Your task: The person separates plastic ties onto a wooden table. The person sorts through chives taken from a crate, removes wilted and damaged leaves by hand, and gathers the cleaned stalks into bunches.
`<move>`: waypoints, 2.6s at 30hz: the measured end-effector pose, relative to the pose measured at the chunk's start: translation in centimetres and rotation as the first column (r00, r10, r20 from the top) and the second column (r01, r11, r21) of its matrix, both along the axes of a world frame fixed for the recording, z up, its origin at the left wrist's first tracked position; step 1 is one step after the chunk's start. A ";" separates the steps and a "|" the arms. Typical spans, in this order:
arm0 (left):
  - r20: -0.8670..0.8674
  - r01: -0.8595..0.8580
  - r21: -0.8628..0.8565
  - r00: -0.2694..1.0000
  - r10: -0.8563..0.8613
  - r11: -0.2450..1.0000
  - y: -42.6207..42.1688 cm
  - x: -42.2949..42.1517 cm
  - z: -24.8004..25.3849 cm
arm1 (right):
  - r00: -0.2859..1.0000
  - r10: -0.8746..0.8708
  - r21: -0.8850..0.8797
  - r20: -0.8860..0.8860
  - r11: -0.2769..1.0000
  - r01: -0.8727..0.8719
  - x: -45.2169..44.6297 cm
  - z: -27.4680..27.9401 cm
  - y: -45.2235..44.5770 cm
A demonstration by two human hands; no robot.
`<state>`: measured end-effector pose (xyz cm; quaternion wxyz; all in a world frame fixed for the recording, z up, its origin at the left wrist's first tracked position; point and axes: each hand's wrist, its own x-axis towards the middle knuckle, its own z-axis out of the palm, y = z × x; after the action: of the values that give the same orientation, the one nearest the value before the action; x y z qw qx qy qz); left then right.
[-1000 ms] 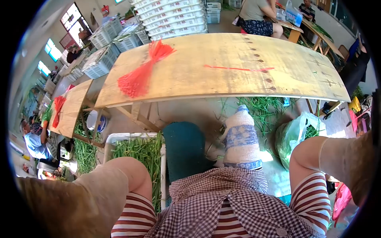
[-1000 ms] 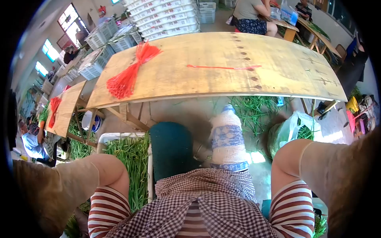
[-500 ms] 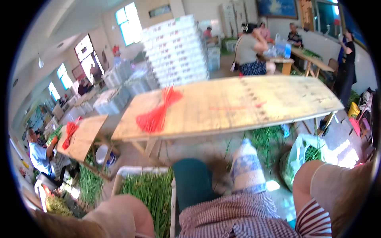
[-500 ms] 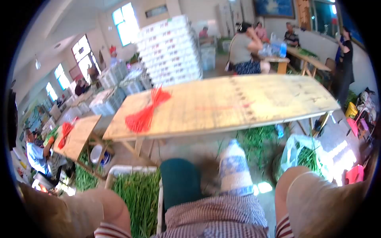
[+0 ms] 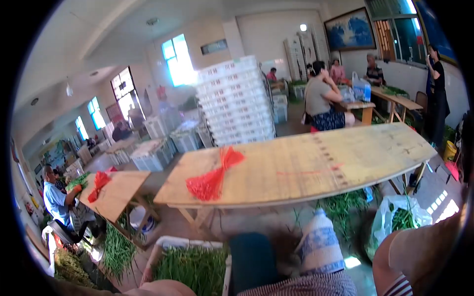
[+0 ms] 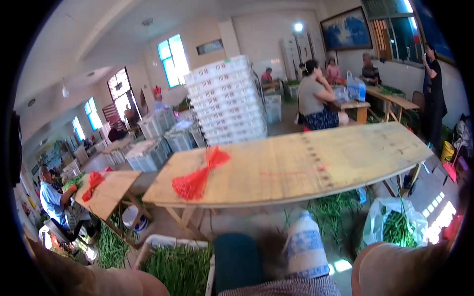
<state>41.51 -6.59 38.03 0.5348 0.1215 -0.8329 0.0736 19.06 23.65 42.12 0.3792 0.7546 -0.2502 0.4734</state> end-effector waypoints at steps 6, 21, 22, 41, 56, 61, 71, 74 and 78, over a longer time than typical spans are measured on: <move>0.042 0.005 0.022 0.999 -0.006 1.000 0.5 -0.4 0.5 | 0.999 -0.032 -0.004 0.038 0.999 0.033 -1.3 -0.6 1.0; 0.205 0.019 0.016 0.979 -0.022 1.000 -0.9 -4.0 1.1 | 0.986 -0.145 -0.010 0.083 0.989 0.146 -1.8 -1.5 3.8; 0.210 0.022 0.012 0.977 -0.024 1.000 -1.0 -4.1 1.0 | 0.985 -0.148 -0.006 0.083 0.989 0.149 -1.6 -1.5 3.9; 0.288 0.072 -0.062 0.956 -0.051 0.996 -0.6 -3.6 1.8 | 0.986 -0.139 0.057 0.093 0.989 0.135 -1.1 -2.0 3.5; -0.181 0.124 -0.233 0.969 -0.168 0.965 2.0 -1.2 0.5 | 0.564 -0.563 0.360 0.604 0.824 0.438 -14.3 -9.5 -10.3; -0.293 0.266 0.360 0.942 -0.162 0.894 1.5 -6.7 -8.3 | 0.569 -0.811 0.600 0.137 0.525 0.604 -20.6 -17.1 -16.3; 0.267 -0.325 0.895 0.939 0.216 0.305 4.7 1.4 -31.3 | 0.570 -0.785 0.774 -0.242 0.197 0.601 -28.3 -24.7 -21.0; 0.394 -0.480 0.852 0.850 0.349 0.208 7.9 5.2 -33.0 | 0.632 -0.742 0.683 -0.221 0.345 0.644 -25.9 -23.5 -21.9; 0.531 -0.697 0.700 0.656 0.536 0.159 11.8 12.2 -34.8 | 0.869 -0.444 0.892 0.218 0.452 0.007 -16.2 -23.9 -24.3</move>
<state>53.72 5.26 3.21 0.2475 0.6953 -0.6606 -0.1374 2.89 -0.69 18.22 -0.0579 0.6770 -0.6305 0.3752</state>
